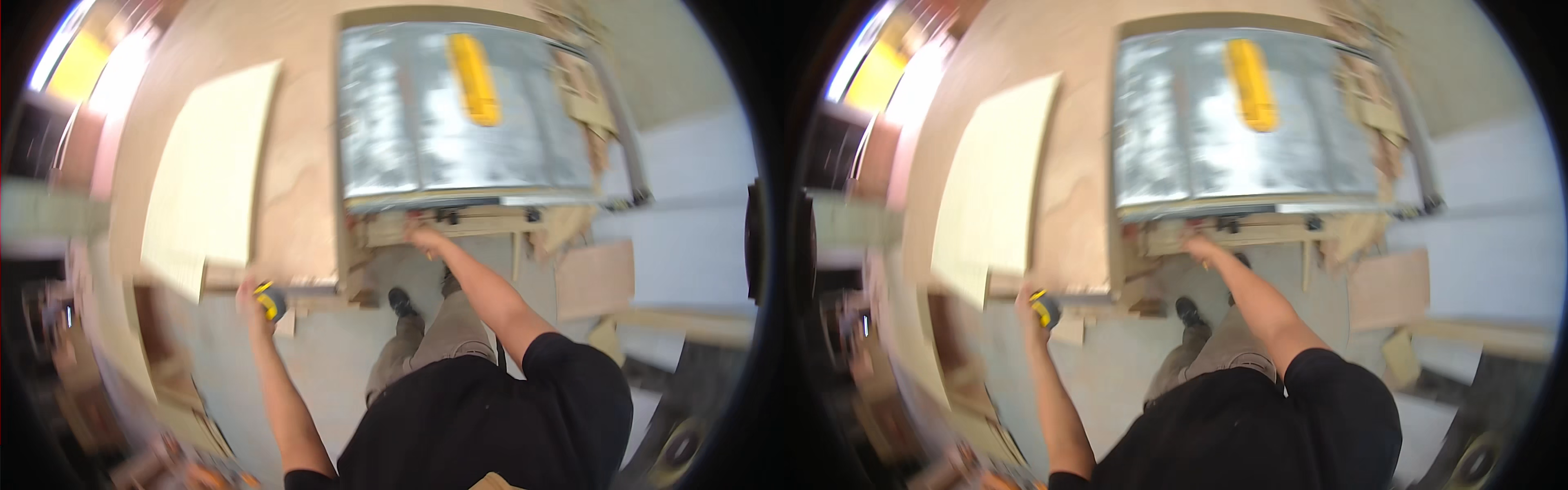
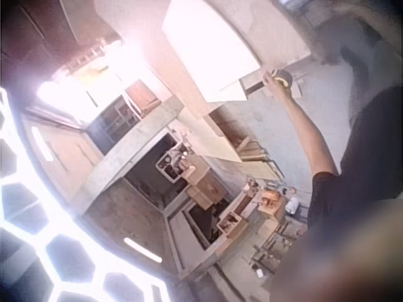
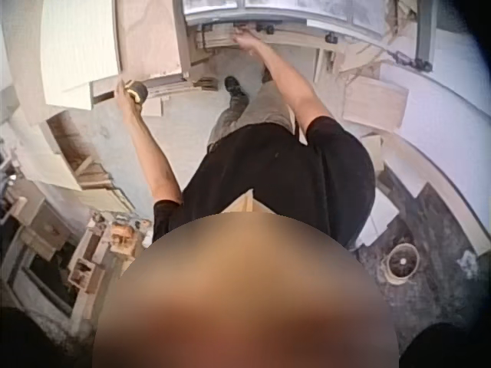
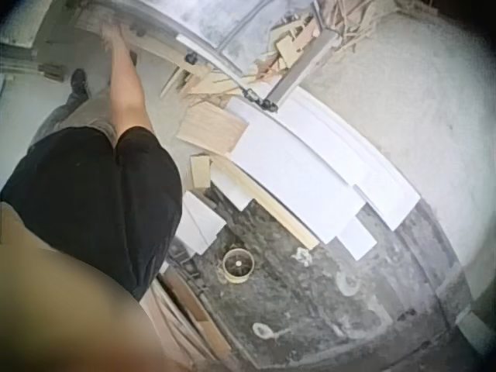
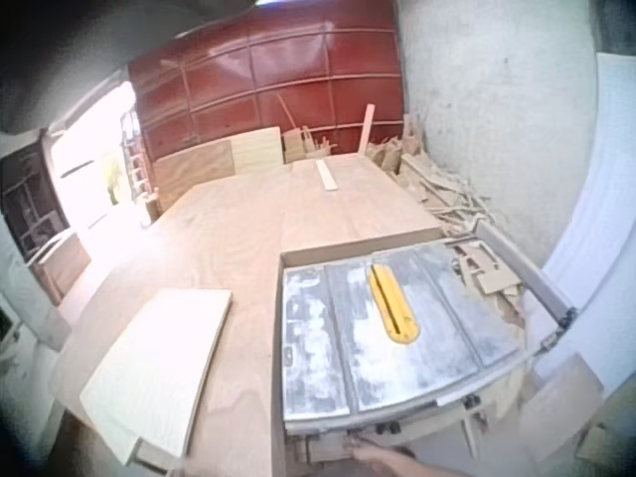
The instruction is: Measuring wood, marking it with a pencil, and using a table saw for cutting in a workshop environment.
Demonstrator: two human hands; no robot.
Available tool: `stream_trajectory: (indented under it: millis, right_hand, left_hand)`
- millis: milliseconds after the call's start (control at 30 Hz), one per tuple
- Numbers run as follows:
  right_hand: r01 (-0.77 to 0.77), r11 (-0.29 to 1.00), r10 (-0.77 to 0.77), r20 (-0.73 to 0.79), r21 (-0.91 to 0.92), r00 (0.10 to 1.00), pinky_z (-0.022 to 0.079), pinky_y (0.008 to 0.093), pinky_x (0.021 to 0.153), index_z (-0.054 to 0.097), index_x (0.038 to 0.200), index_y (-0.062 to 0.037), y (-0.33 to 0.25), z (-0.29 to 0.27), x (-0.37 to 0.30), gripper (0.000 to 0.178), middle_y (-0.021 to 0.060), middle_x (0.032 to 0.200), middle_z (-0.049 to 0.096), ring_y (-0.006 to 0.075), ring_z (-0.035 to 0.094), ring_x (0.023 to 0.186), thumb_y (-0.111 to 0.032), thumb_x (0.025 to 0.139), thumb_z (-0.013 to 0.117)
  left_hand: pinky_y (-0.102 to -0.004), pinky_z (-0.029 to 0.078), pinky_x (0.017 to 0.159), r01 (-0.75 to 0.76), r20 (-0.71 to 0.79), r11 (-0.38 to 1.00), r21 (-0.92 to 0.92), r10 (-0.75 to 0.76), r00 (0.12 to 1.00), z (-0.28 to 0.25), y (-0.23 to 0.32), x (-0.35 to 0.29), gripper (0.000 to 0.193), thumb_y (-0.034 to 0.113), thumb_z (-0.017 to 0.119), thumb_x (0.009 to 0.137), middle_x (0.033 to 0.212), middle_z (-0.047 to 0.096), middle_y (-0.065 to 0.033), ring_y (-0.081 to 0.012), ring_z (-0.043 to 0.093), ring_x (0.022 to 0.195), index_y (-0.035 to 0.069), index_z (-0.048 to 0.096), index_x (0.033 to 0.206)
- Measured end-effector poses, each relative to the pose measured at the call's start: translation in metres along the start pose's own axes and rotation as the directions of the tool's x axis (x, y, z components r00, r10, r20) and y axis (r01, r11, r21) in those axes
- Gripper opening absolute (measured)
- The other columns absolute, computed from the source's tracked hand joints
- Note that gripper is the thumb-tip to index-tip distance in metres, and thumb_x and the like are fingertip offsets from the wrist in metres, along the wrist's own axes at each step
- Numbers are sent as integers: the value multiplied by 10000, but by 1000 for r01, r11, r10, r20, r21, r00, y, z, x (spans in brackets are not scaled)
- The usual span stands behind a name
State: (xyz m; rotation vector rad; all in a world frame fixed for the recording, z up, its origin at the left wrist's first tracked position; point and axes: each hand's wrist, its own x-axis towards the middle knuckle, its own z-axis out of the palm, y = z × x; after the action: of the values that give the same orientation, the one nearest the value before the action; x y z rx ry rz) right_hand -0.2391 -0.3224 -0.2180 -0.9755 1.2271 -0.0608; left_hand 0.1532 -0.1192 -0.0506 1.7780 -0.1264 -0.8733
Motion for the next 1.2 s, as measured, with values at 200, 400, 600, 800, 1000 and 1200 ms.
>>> stream_trajectory:
  millis: [200,400,600,800,1000,1200]
  right_hand:
    - [320,942,-296,193,-103,935,491,276,784,690,1165,-92,-97,-148,-225,375,26,1038,687,123,594,881,-355,955,524]
    - [286,842,-500,-860,-457,99,501,343,722,697,974,-15,-30,-472,-273,463,95,837,709,200,648,776,-462,916,593]
    - [-553,789,-128,-952,-267,277,417,432,1028,551,1285,83,71,-668,-329,1021,288,1291,566,362,537,1237,-801,777,506]
    - [-46,986,131,-571,161,810,452,396,996,435,1382,92,77,-695,-315,1060,206,1295,582,293,584,1167,-784,792,537]
    - [-558,584,-529,-798,-590,289,498,470,683,586,991,0,2,-596,-340,526,174,860,687,382,658,799,-505,853,636]
    - [186,756,-621,-597,-627,508,374,337,542,508,699,-5,15,-389,-245,394,76,594,490,151,447,577,-294,925,653]
  left_hand:
    - [-369,571,633,223,85,924,-311,-207,975,12,46,69,306,429,596,923,822,666,-48,-212,656,699,128,644,928]
    - [-373,591,581,311,67,898,-310,-306,950,13,39,91,272,279,452,951,751,674,-45,-208,664,633,139,653,832]
    - [-326,523,507,455,-2,857,-241,-469,883,38,-3,1,260,369,651,907,641,621,-14,-172,608,547,158,628,758]
    - [-341,503,515,433,-95,895,-106,-443,892,18,-48,-111,222,299,694,896,716,559,-5,-157,549,554,128,554,924]
    - [-310,510,545,426,-28,901,-77,-429,903,36,-93,-184,354,262,728,875,804,561,-33,-146,564,629,54,489,1033]
    - [-339,537,778,328,79,914,-240,-319,945,88,-124,-226,509,201,711,883,1103,639,-89,-187,636,930,18,455,1284]
